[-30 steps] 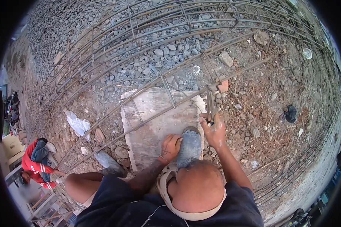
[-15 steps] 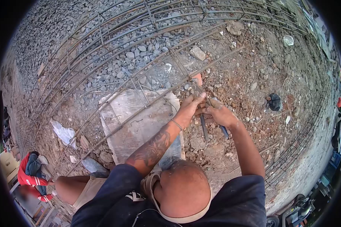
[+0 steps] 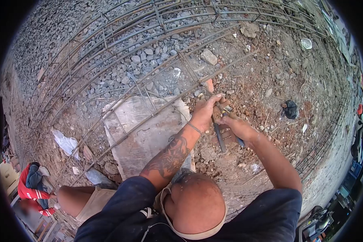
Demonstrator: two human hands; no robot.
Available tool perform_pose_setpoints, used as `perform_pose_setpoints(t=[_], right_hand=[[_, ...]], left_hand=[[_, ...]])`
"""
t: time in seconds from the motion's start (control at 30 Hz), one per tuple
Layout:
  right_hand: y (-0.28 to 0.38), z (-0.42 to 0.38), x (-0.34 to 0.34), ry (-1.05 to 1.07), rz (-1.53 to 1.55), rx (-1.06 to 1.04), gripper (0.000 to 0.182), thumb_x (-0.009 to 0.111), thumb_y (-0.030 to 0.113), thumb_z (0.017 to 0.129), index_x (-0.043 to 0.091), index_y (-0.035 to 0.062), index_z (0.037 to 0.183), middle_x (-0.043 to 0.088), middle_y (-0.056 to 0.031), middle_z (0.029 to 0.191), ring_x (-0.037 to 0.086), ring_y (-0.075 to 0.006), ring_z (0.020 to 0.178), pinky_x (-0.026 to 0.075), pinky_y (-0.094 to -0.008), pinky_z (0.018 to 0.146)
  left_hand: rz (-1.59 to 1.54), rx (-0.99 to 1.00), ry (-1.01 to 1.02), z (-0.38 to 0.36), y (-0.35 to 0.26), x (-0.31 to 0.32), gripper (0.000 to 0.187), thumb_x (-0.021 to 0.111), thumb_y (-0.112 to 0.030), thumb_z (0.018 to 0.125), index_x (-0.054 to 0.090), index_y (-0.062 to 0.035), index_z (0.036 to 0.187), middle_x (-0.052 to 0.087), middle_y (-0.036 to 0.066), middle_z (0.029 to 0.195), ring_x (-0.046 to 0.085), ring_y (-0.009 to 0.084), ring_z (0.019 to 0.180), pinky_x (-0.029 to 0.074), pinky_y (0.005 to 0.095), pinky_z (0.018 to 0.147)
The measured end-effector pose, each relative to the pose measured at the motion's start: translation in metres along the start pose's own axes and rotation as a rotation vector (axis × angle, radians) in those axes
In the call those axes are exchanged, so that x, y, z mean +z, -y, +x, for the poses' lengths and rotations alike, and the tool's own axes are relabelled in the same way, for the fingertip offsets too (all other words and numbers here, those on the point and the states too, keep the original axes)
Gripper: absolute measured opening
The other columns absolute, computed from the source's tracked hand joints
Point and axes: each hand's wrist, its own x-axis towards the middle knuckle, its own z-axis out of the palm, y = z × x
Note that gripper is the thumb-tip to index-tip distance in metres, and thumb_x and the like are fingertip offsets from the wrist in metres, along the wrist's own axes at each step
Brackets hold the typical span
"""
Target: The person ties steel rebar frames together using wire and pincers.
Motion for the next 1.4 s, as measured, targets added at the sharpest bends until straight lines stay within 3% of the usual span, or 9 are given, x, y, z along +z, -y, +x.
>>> perform_pose_setpoints(t=[0.13, 0.27, 0.37, 0.47, 0.73, 0.97, 1.1, 1.27, 1.4], right_hand=[[-0.025, 0.0, 0.01, 0.036, 0.172, 0.186, 0.027, 0.046, 0.028, 0.096, 0.05, 0.001, 0.1, 0.059, -0.0112, 0.075, 0.064, -0.0242, 0.065, 0.056, -0.0384, 0.061], [-0.049, 0.029, 0.0, -0.341, -0.703, -0.07, 0.035, 0.046, 0.032, 0.096, 0.055, 0.0, 0.088, 0.059, -0.0138, 0.065, 0.061, -0.0233, 0.056, 0.052, -0.04, 0.053], [-0.017, 0.029, -0.054, -0.507, -1.327, -0.115, 0.031, 0.047, 0.031, 0.094, 0.057, 0.0016, 0.094, 0.062, -0.0179, 0.071, 0.063, -0.0278, 0.059, 0.053, -0.0414, 0.056], [0.01, 0.032, -0.074, -0.518, -1.567, -0.104, 0.03, 0.044, 0.032, 0.095, 0.055, 0.0048, 0.101, 0.063, -0.0165, 0.074, 0.064, -0.0275, 0.061, 0.054, -0.0414, 0.057], [0.057, 0.096, -0.161, -0.736, -2.069, -0.803, 0.033, 0.047, 0.041, 0.093, 0.045, 0.0089, 0.095, 0.062, -0.0095, 0.087, 0.063, -0.0229, 0.069, 0.051, -0.0332, 0.056], [-0.009, 0.103, -0.131, -0.777, -1.557, -0.344, 0.034, 0.062, 0.025, 0.081, 0.048, 0.005, 0.105, 0.061, -0.0134, 0.09, 0.061, -0.0319, 0.078, 0.049, -0.0441, 0.072], [-0.038, 0.127, -0.111, -1.105, -1.294, -0.653, 0.042, 0.067, 0.011, 0.071, 0.05, 0.0062, 0.109, 0.05, -0.0147, 0.108, 0.047, -0.0326, 0.104, 0.039, -0.0428, 0.09], [-0.101, 0.104, -0.07, -1.023, -1.336, -0.568, 0.052, 0.068, 0.015, 0.073, 0.048, 0.0062, 0.12, 0.048, -0.0159, 0.111, 0.045, -0.0329, 0.108, 0.035, -0.0423, 0.095], [-0.079, 0.068, -0.012, -0.931, -0.989, -0.657, 0.045, 0.062, 0.016, 0.082, 0.049, 0.0035, 0.123, 0.051, -0.0176, 0.115, 0.048, -0.0352, 0.11, 0.038, -0.043, 0.094]], left_hand=[[-0.014, -0.001, -0.01, 0.002, 0.011, -0.006, 0.019, 0.058, -0.018, 0.091, 0.055, 0.0003, 0.096, 0.06, 0.008, 0.093, 0.065, 0.0234, 0.098, 0.055, 0.0297, 0.069], [0.519, 0.196, -0.049, 0.0, 0.008, -0.017, 0.029, 0.059, -0.022, 0.09, 0.052, 0.0031, 0.101, 0.061, 0.01, 0.093, 0.065, 0.0245, 0.089, 0.048, 0.0352, 0.077], [1.797, 1.406, -0.752, -0.039, -0.065, -0.01, 0.039, 0.067, -0.032, 0.081, 0.05, -0.0008, 0.097, 0.059, 0.013, 0.078, 0.063, 0.0318, 0.068, 0.05, 0.0403, 0.066], [1.871, 0.653, -0.365, 0.004, -0.057, -0.072, 0.036, 0.066, -0.035, 0.079, 0.053, -0.0046, 0.093, 0.061, 0.013, 0.074, 0.063, 0.0335, 0.063, 0.05, 0.0443, 0.062], [1.872, 0.51, -0.272, -0.001, -0.064, -0.072, 0.036, 0.063, -0.037, 0.078, 0.054, -0.0027, 0.083, 0.062, 0.017, 0.07, 0.062, 0.0359, 0.064, 0.047, 0.0451, 0.061], [1.795, 0.483, -0.239, 0.002, -0.072, -0.065, 0.034, 0.063, -0.035, 0.076, 0.057, -0.0032, 0.085, 0.064, 0.017, 0.069, 0.063, 0.0355, 0.064, 0.05, 0.0441, 0.064], [1.636, 0.67, -0.214, 0.021, -0.072, -0.079, 0.038, 0.06, -0.039, 0.081, 0.06, -0.0024, 0.092, 0.063, 0.017, 0.068, 0.063, 0.0339, 0.063, 0.049, 0.0411, 0.065], [1.165, 0.065, 0.019, 0.069, -0.092, -0.055, 0.052, 0.053, -0.047, 0.089, 0.066, 0.0026, 0.079, 0.06, 0.01, 0.06, 0.057, 0.0201, 0.055, 0.045, 0.0352, 0.059], [1.048, 0.134, -0.121, 0.074, -0.082, -0.054, 0.048, 0.057, -0.041, 0.088, 0.066, 0.003, 0.072, 0.059, 0.008, 0.056, 0.055, 0.0162, 0.053, 0.044, 0.0316, 0.055]])
